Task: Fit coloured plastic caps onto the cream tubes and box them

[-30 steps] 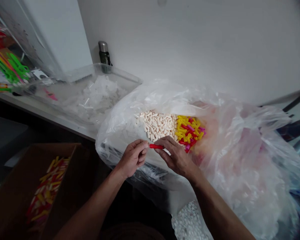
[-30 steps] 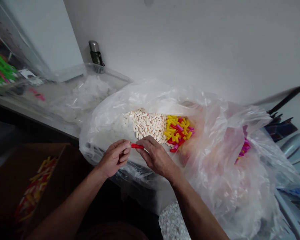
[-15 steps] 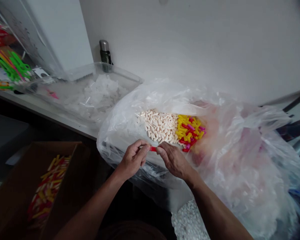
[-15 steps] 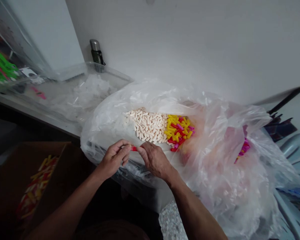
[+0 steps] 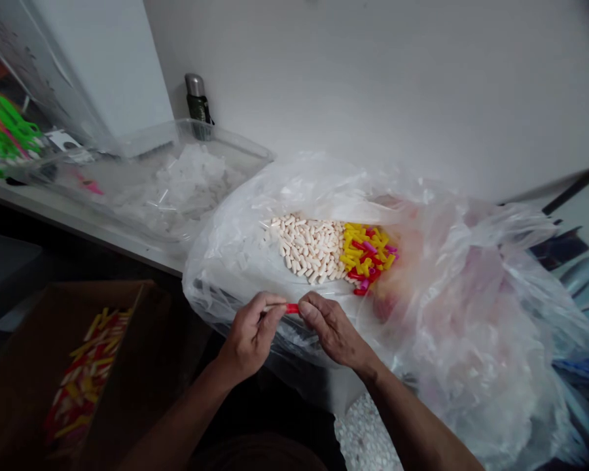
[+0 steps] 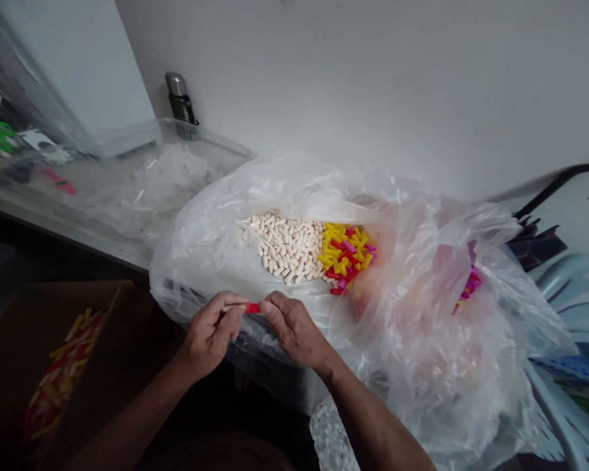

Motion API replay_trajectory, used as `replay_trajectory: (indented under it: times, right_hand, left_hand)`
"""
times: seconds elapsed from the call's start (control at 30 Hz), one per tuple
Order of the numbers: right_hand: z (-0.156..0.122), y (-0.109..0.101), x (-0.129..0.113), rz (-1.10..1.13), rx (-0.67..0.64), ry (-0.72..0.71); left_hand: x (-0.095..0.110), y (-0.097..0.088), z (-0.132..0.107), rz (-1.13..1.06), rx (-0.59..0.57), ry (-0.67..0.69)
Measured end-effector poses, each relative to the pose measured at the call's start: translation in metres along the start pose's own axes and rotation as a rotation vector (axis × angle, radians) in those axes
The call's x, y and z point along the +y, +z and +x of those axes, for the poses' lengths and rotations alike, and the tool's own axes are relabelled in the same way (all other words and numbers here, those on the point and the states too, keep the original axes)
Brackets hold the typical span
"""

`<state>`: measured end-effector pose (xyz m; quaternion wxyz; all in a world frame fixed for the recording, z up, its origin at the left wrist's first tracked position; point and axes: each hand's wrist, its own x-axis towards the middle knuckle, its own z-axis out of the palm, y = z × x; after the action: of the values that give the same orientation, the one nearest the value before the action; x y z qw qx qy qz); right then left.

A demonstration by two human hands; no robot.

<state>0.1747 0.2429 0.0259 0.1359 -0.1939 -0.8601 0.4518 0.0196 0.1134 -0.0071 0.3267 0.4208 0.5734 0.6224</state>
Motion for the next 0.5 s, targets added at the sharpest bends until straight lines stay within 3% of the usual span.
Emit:
replay_trajectory:
  times: [0.1,0.2,0.27,0.33,0.4,0.5]
  right_hand:
    - [-0.006,0.005,-0.001,0.163,-0.076,0.124]
    - [-0.008,0.007,0.004,-0.033,-0.046,0.013]
    - [-0.008,0.007,0.008,-0.204,-0.027,-0.124]
    - [-0.008,0.010,0.010,-0.260,-0.058,-0.191]
    - [-0.006,0.015,0.007,-0.215,-0.089,-0.146]
    - [0.001,0.024,-0.001,-0.088,-0.110,-0.019]
  left_hand:
    - [0.001,-0.002,-0.007,0.119,0.000,0.106]
    - [0.003,-0.011,-0.010,-0.027,-0.128,-0.143]
    - [0.005,-0.021,-0.010,-0.131,-0.311,-0.344]
    - [0.007,-0.030,-0.013,-0.139,-0.494,-0.449]
    - [0.006,-0.037,-0.017,-0.021,-0.530,-0.411]
    - [0.000,-0.041,-0.025,0.261,-0.367,-0.172]
